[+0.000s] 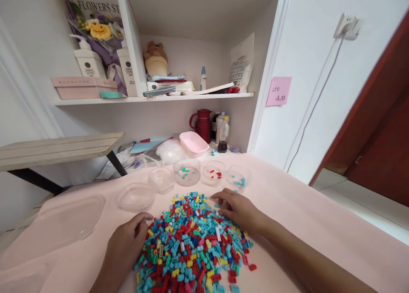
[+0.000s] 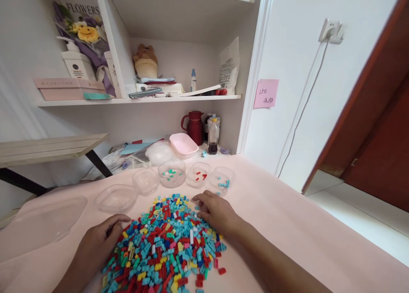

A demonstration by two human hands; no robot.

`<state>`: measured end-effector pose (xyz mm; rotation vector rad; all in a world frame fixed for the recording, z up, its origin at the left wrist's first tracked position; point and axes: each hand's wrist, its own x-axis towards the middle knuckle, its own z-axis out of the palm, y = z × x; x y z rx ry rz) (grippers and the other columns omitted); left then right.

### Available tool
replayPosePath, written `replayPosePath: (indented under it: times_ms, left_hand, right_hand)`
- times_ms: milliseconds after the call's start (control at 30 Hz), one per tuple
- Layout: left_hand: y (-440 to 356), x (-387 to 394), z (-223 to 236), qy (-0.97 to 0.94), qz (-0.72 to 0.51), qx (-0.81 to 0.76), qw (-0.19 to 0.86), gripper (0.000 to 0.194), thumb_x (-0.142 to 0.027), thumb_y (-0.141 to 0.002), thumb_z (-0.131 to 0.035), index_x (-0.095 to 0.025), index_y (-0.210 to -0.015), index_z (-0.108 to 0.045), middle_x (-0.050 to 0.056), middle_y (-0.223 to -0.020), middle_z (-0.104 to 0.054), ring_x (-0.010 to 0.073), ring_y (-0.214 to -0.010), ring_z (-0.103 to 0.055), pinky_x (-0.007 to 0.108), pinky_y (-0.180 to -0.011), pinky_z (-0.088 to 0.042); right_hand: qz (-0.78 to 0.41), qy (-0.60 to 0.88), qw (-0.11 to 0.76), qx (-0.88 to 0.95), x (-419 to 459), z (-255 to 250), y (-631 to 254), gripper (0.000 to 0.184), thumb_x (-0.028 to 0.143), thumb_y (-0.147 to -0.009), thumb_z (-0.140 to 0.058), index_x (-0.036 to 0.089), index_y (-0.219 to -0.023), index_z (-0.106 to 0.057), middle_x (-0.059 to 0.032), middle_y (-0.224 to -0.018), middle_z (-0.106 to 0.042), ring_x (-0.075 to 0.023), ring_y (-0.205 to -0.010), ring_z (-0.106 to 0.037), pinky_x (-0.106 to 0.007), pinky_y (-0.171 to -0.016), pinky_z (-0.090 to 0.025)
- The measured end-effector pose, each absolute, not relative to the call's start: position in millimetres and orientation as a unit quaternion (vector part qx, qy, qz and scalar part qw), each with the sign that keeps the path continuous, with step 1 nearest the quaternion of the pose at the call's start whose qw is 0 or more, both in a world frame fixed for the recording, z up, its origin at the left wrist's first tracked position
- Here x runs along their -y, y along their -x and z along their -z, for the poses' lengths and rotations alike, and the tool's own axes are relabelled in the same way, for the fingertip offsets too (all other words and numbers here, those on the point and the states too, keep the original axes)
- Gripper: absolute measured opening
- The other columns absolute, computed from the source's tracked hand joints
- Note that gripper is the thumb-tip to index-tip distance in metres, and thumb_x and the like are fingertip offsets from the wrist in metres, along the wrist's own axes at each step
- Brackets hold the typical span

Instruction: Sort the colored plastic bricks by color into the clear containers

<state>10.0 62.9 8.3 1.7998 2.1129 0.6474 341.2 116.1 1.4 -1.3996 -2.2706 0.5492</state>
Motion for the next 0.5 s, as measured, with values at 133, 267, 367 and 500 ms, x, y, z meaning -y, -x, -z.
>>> replayPosePath:
  times_ms: [133,267,367,500]
  left_hand:
    - [-8.4,-63.3,-6.5,-0.626,-0.231,-0.731,0.142,0.031,-0.040,-0.084,-0.040,-0.031,-0.093,-0.069,-0.005,-0.079,-0.073,0.0179,-0.079,-0.066,0.022,-0.067,-0.043]
    - [-7.9,-63.6,-5.4,-0.621,-0.222,-0.737,0.150,0.031,-0.040,-0.085,-0.039,-0.032,-0.094,-0.068,-0.005,-0.082,-0.073,0.0178,-0.081,-0.065,0.023,-0.068,-0.042]
    - [-9.0,-64.0,-5.5,-0.618,-0.219,-0.740,0.148,0.031,-0.038,-0.085,-0.039,-0.032,-0.094,-0.068,-0.006,-0.085,-0.073,0.0176,-0.082,-0.065,0.022,-0.069,-0.042]
    - [-9.2,-64.5,-5.7,-0.619,-0.220,-0.739,0.146,0.031,-0.039,-0.085,-0.040,-0.033,-0.093,-0.068,-0.006,-0.085,-0.074,0.0174,-0.082,-0.066,0.022,-0.067,-0.041]
  right_hand:
    - [-0.197,0.496,0.201,0.821,-116.0,-2.0,-341.6,0.029,0.019,-0.078,-0.059,0.026,-0.105,-0.065,-0.0032,-0.107,-0.061,-0.0174,-0.090,-0.061,-0.028,-0.079,-0.044]
    - [-0.191,0.490,0.208,0.824,-115.3,-1.5,-341.4,0.029,0.017,-0.078,-0.058,0.026,-0.105,-0.065,-0.0028,-0.106,-0.061,-0.0178,-0.092,-0.060,-0.028,-0.080,-0.044]
    - [-0.193,0.490,0.217,0.822,-115.2,-0.1,-341.4,0.028,0.016,-0.078,-0.058,0.026,-0.102,-0.066,-0.0027,-0.104,-0.061,-0.0171,-0.089,-0.060,-0.028,-0.079,-0.044]
    - [-0.204,0.497,0.231,0.812,-117.4,3.2,-341.7,0.023,0.013,-0.075,-0.058,0.024,-0.093,-0.066,-0.0016,-0.100,-0.062,-0.0144,-0.080,-0.060,-0.025,-0.074,-0.043]
